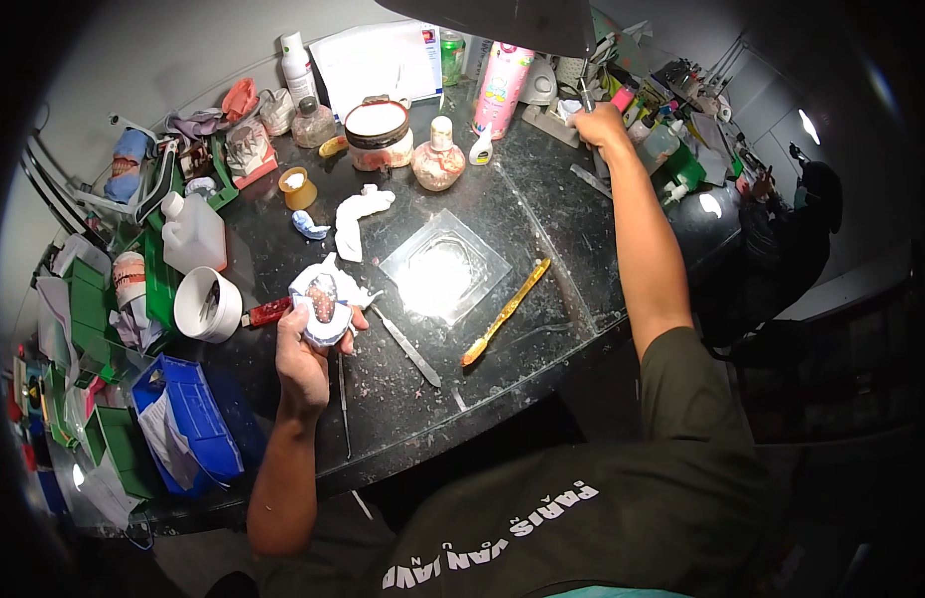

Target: The person uses a rotary tool to trim the edges of a clear plastic dental guard. They rotate the guard to reach different sides, occasionally wiping away dust, and then pick up a blue dental model.

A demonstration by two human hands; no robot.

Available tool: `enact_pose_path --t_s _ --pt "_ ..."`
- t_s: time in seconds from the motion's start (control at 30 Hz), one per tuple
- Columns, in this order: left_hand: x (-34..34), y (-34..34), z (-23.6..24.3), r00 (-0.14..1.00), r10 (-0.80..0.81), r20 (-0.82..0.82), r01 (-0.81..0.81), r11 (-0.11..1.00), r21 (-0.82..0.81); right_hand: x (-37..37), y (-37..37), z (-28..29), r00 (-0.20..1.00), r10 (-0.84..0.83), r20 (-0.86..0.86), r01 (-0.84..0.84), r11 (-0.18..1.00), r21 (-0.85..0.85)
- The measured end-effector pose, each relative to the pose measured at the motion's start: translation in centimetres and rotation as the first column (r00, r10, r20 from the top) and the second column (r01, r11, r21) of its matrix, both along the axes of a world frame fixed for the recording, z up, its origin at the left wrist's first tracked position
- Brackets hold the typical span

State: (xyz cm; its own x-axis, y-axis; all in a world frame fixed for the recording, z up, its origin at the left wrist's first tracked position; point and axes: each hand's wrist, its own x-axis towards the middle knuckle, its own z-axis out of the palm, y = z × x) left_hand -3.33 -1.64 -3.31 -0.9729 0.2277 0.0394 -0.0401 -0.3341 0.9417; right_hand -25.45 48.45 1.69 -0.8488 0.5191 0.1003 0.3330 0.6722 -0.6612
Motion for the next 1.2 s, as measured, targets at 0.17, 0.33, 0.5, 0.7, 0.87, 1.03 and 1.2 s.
enact_pose_path --t_s 0.17,0.33,0.5,0.7,0.87,1.03,1.2 --pt "0.0 0.0 -0.2 1.0 0.011 -0.017 -0.011 1.0 -0.013 -5.0 2.1 -1.2 0.994 -0.066 0.09 0.051 0.985 0.162" --pt "-0.1 0.4 0.4 1.0 0.021 0.0 -0.021 0.999 -0.028 -6.0 5.3 -0.7 0.99 -0.064 0.126 0.059 0.997 0.047" --pt "0.1 0.5 0.5 1.0 0.016 0.012 -0.016 0.999 -0.033 -6.5 6.7 -1.1 0.985 -0.088 0.151 0.075 0.993 0.09" --pt "0.1 0.5 0.9 0.999 0.029 0.032 -0.027 0.998 -0.057 -7.4 6.0 -0.9 0.989 -0.131 0.069 0.128 0.991 0.044" --pt "-0.1 0.1 0.3 0.999 0.024 0.027 -0.022 0.997 -0.069 -8.3 6.6 -0.8 0.974 -0.102 0.204 0.059 0.976 0.211" --pt "-0.1 0.7 0.4 0.997 0.047 0.061 -0.044 0.997 -0.058 -8.6 7.5 -1.4 0.976 -0.118 0.185 0.077 0.974 0.215" --pt "-0.3 1.2 0.9 0.997 0.043 0.062 -0.036 0.993 -0.111 -7.2 7.5 -0.5 0.99 -0.103 0.097 0.092 0.989 0.114"
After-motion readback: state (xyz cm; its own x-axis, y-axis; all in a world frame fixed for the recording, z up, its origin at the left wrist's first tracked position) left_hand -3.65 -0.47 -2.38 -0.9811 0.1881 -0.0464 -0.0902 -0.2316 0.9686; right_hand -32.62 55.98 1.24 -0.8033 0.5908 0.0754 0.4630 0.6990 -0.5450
